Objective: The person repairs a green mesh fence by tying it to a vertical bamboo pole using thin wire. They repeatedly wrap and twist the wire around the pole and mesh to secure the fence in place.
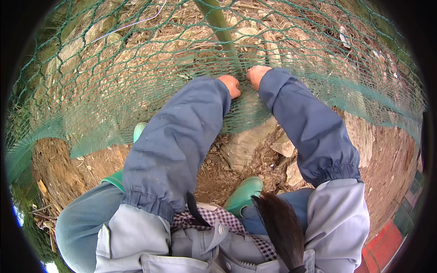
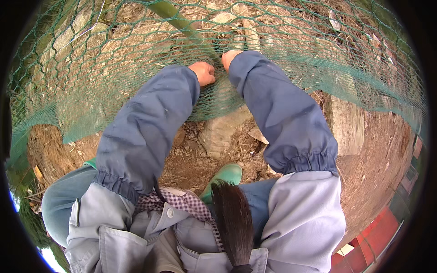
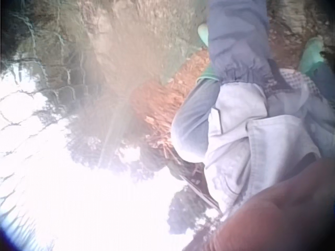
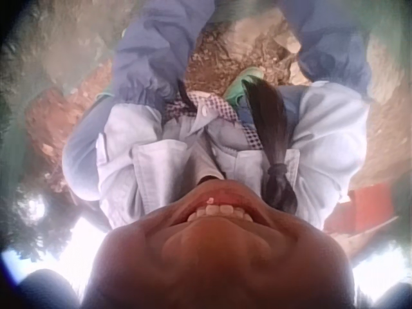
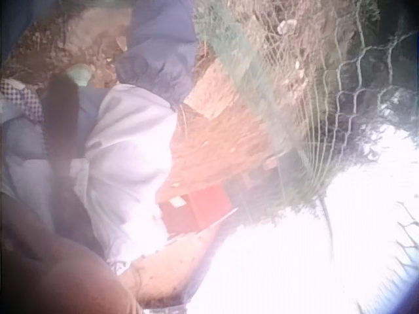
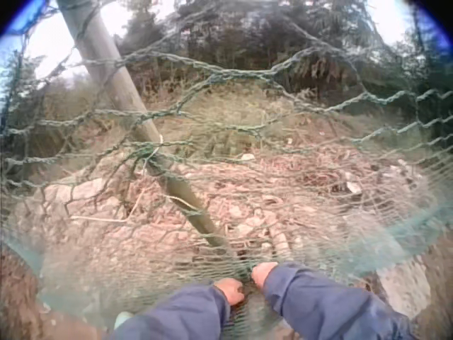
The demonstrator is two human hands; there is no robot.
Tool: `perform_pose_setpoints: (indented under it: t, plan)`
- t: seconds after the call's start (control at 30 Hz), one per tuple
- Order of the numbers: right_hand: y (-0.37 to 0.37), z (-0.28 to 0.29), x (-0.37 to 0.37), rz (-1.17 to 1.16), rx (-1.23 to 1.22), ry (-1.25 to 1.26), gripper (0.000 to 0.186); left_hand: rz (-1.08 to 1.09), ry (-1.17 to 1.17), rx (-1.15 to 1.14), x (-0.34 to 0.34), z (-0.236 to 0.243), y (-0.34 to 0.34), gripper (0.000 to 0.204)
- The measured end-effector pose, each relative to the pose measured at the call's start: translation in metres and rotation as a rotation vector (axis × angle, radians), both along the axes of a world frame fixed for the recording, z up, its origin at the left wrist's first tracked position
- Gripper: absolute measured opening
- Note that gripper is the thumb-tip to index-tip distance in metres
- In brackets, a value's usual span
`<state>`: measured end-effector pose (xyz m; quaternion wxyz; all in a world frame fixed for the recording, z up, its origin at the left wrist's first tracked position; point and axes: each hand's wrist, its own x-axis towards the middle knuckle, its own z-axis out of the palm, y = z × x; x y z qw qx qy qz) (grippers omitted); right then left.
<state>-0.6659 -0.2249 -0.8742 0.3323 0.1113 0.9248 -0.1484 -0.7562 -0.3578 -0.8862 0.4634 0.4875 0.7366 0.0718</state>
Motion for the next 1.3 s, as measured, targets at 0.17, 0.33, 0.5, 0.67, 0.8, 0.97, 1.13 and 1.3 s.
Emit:
perform_pose_setpoints:
  t: [0.17,0.33,0.5,0.67,0.8,0.97,1.13,1.3]
  plan:
    - [0.004,-0.011,-0.014,0.131,-0.029,-0.169,0.031,-0.216,0.393,0.202,0.029,0.014,0.002,0.015]
    - [0.013,-0.001,-0.001,-0.063,-0.142,-0.015,0.032,-0.146,0.511,0.487,0.04,0.031,-0.001,0.013]
    - [0.008,0.008,0.007,-0.064,-0.074,0.007,0.041,-0.172,0.55,0.411,0.037,0.032,-0.026,0.011]
    - [0.006,0.003,0.006,0.007,0.017,0.088,0.047,-0.238,0.457,0.587,0.033,0.018,-0.032,0.012]
    - [0.016,-0.009,0.024,-0.013,-0.068,0.285,0.052,-0.212,0.383,0.579,0.035,0.008,-0.041,0.015]
    - [0.015,-0.02,0.031,0.021,-0.025,0.343,0.046,-0.095,0.397,0.619,0.036,0.004,-0.048,0.014]
    - [0.005,-0.018,0.024,0.1,0.111,0.334,0.032,-0.058,0.398,0.565,0.038,0.001,-0.048,0.015]
    - [0.001,-0.015,0.014,0.194,0.187,0.207,0.018,0.028,0.118,0.499,0.022,-0.014,-0.036,0.021]
